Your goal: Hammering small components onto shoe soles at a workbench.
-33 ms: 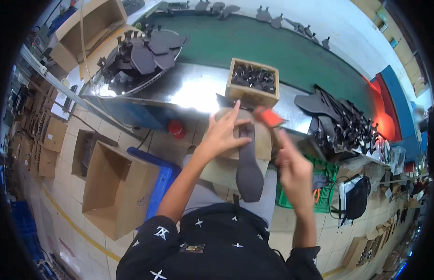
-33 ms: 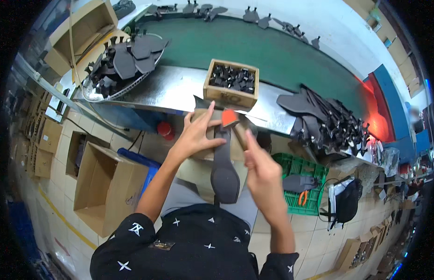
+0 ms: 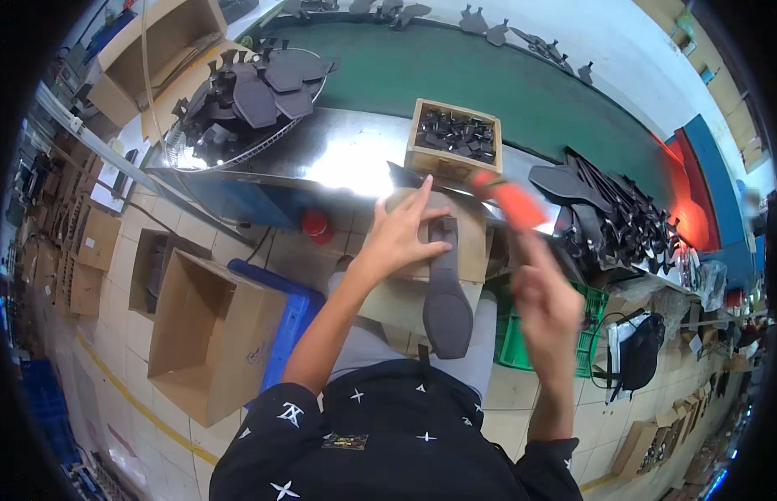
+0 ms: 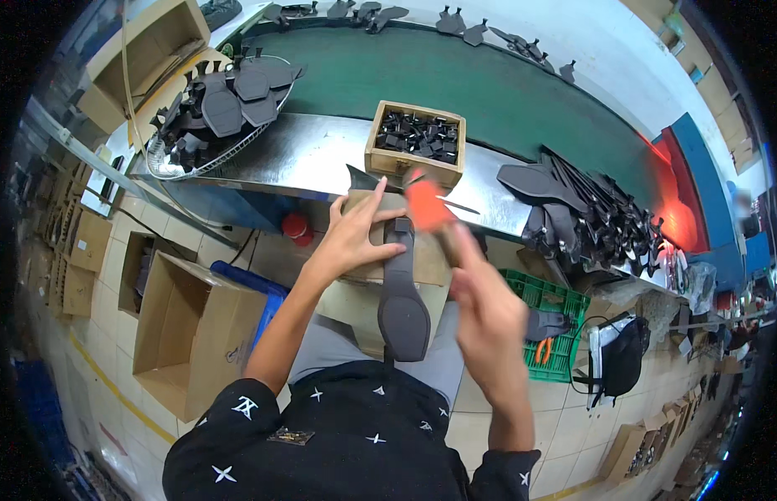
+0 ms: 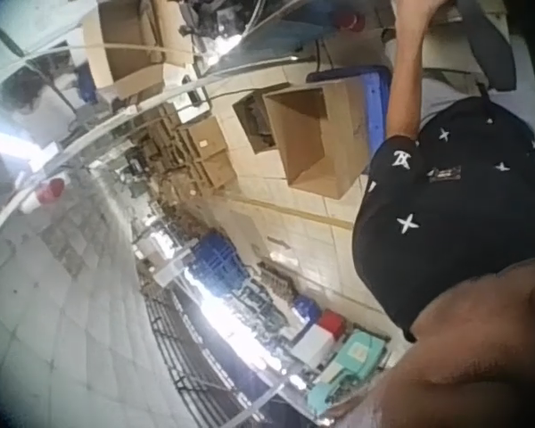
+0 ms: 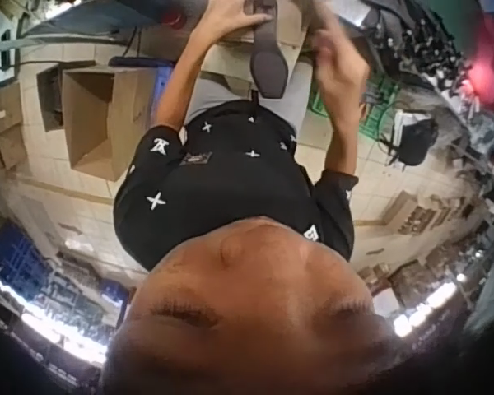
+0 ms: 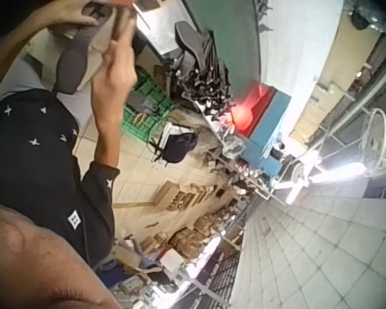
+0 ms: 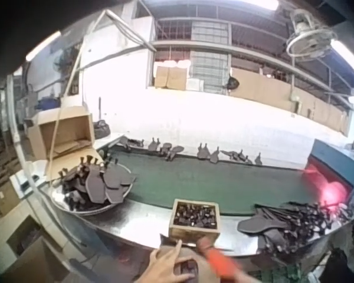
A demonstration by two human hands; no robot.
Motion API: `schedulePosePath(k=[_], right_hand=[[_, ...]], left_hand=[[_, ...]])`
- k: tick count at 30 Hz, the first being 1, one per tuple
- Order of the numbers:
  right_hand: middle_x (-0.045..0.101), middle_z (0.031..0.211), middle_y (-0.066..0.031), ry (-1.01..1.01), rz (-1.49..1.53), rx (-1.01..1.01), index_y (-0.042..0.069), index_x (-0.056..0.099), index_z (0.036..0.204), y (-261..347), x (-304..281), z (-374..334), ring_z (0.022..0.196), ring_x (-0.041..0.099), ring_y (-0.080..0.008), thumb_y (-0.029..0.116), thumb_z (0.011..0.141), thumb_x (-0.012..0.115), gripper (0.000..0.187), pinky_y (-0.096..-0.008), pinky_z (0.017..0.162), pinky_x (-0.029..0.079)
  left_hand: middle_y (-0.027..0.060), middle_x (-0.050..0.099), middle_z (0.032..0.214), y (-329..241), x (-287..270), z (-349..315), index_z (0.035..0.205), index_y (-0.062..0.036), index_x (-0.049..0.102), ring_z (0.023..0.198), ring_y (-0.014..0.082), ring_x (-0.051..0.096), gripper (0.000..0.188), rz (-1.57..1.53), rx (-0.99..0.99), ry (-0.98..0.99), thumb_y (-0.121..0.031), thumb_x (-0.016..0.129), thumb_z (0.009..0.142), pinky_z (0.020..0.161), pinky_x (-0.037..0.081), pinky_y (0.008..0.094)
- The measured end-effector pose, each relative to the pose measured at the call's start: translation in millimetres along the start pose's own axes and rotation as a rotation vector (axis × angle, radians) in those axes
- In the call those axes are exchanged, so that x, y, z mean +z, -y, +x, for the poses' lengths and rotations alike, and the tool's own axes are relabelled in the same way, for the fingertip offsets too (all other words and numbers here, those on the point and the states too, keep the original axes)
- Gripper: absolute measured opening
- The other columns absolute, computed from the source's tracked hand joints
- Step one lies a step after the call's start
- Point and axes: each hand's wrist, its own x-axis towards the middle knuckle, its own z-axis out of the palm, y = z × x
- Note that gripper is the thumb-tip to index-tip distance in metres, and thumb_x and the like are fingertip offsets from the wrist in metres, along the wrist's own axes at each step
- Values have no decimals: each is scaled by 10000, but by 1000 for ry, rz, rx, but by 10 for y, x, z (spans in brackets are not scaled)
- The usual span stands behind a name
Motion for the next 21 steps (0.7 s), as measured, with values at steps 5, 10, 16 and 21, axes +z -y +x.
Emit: schedulePosePath(k=[5,10,16,21], right_hand=[[550,735,11,-54,-60,-134,12,574,1304,-191,141,-108,560,439,-65,215,1049,464,344,-214,493,351],[558,749,-10,-60,240,248,12,534,1380,-145,-47,-134,563,423,-53,146,1034,491,374,-212,516,369],[575,813,-132,31,-35,-156,99,542,1392,-574,247,29,668,600,-216,2,887,621,520,-287,608,477],[638,1064,-115,373,-552,-388,177,573,1360,-851,441,-48,962,636,-292,77,862,661,515,-390,772,510]], left_hand=[[6,655,1277,-93,-27,39,1177,-225,713,1400,259,405,480,16,77,-29,-484,742,774,1131,130,593],[24,675,1239,-107,-15,-5,1138,-159,726,1374,261,447,377,10,109,-46,-361,726,819,1134,191,577],[151,643,775,-847,-599,-687,855,16,664,695,253,645,199,-625,263,145,-176,714,858,619,484,330],[100,558,714,-1222,-835,-1123,820,41,630,690,144,523,321,-1030,-97,354,-252,626,951,633,405,308]])
